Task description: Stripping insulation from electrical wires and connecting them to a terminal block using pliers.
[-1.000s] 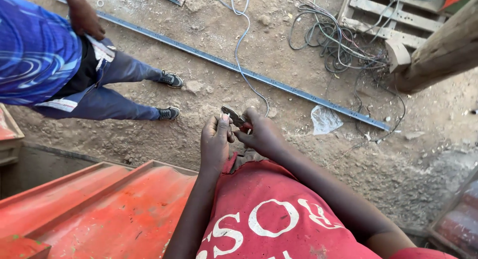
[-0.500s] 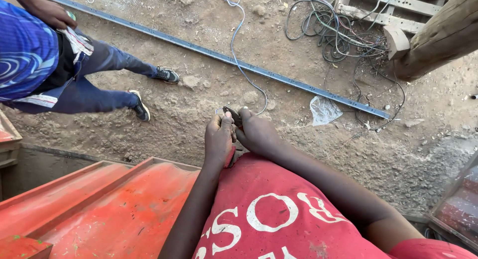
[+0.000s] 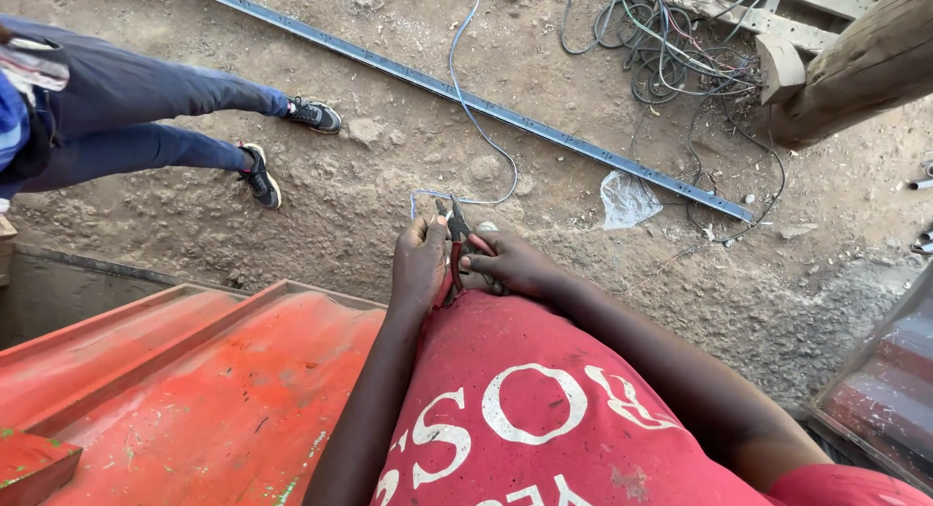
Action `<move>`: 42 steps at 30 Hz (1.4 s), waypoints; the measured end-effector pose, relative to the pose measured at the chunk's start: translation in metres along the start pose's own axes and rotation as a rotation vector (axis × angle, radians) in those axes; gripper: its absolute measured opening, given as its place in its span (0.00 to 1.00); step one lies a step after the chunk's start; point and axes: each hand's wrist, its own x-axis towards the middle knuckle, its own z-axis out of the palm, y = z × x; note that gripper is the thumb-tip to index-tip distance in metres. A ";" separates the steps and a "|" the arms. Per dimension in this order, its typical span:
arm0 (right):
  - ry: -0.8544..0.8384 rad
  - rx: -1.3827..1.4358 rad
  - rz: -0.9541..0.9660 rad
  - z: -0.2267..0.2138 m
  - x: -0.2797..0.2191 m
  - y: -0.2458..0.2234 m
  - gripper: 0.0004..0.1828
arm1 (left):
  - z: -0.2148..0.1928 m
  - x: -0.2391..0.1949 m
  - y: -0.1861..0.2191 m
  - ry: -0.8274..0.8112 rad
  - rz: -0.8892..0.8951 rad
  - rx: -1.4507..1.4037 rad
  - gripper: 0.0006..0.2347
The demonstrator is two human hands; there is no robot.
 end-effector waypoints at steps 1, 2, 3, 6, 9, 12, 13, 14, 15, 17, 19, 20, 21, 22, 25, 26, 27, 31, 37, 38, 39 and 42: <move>0.057 -0.072 -0.041 -0.004 0.008 0.008 0.10 | 0.000 0.000 0.002 0.013 -0.004 -0.002 0.11; 0.053 -0.073 -0.041 0.000 -0.003 -0.008 0.10 | 0.001 0.000 0.003 0.017 -0.005 -0.003 0.11; 0.101 -0.144 -0.089 0.005 -0.014 -0.024 0.10 | 0.001 0.000 0.005 0.035 -0.004 -0.012 0.11; 0.153 -0.240 -0.169 0.014 -0.030 -0.049 0.11 | 0.003 0.009 -0.010 0.062 0.009 -0.020 0.10; 0.165 -0.281 -0.213 0.017 -0.038 -0.069 0.11 | 0.004 0.011 -0.012 0.071 0.023 -0.035 0.10; 0.171 -0.327 -0.230 0.013 -0.037 -0.070 0.13 | 0.005 0.006 -0.002 0.047 0.011 -0.062 0.10; 0.168 -0.357 -0.235 0.012 -0.035 -0.067 0.14 | 0.004 0.004 0.001 0.022 -0.002 -0.072 0.10; 0.172 -0.355 -0.233 0.011 -0.034 -0.067 0.14 | 0.006 0.002 0.003 0.018 -0.003 -0.070 0.10; 0.157 -0.360 -0.196 0.010 -0.033 -0.067 0.15 | 0.007 0.001 0.006 -0.006 -0.016 -0.083 0.10; 0.143 -0.364 -0.157 0.010 -0.033 -0.066 0.16 | 0.010 -0.001 0.006 -0.031 -0.030 -0.095 0.11; 0.101 -0.360 -0.040 0.011 -0.035 -0.063 0.16 | 0.013 0.001 0.001 -0.061 -0.042 -0.114 0.11; 0.100 -0.358 -0.040 0.014 -0.037 -0.072 0.16 | 0.012 0.002 0.003 -0.061 -0.043 -0.113 0.11; 0.125 -0.424 -0.031 0.017 -0.040 -0.081 0.15 | 0.012 0.002 0.004 -0.066 -0.049 -0.096 0.11; 0.151 -0.488 -0.020 0.018 -0.042 -0.089 0.15 | 0.012 0.003 0.004 -0.074 -0.056 -0.078 0.11; 0.247 -0.686 -0.059 0.024 -0.037 -0.094 0.16 | 0.011 -0.037 0.067 -0.061 -0.011 -0.008 0.12; 0.248 -0.684 -0.056 0.023 -0.036 -0.092 0.16 | 0.011 -0.024 0.048 -0.063 -0.014 -0.006 0.12; 0.272 -0.785 -0.068 0.022 -0.035 -0.090 0.15 | 0.010 -0.012 0.028 -0.047 0.003 -0.006 0.11; 0.350 -1.076 -0.096 0.027 -0.035 -0.086 0.17 | 0.009 -0.001 0.010 -0.004 0.022 -0.001 0.11; 0.314 -1.094 -0.058 0.027 -0.028 -0.078 0.17 | 0.004 -0.008 0.030 -0.001 -0.001 0.160 0.11; 0.311 -1.097 -0.059 0.028 -0.029 -0.078 0.17 | 0.005 -0.004 0.023 0.001 -0.002 0.158 0.11; 0.294 -1.091 -0.032 0.028 -0.030 -0.078 0.18 | 0.005 0.000 0.016 -0.011 -0.012 0.189 0.11; 0.269 -1.051 0.022 0.029 -0.031 -0.076 0.19 | 0.005 0.006 0.005 -0.026 -0.035 0.228 0.11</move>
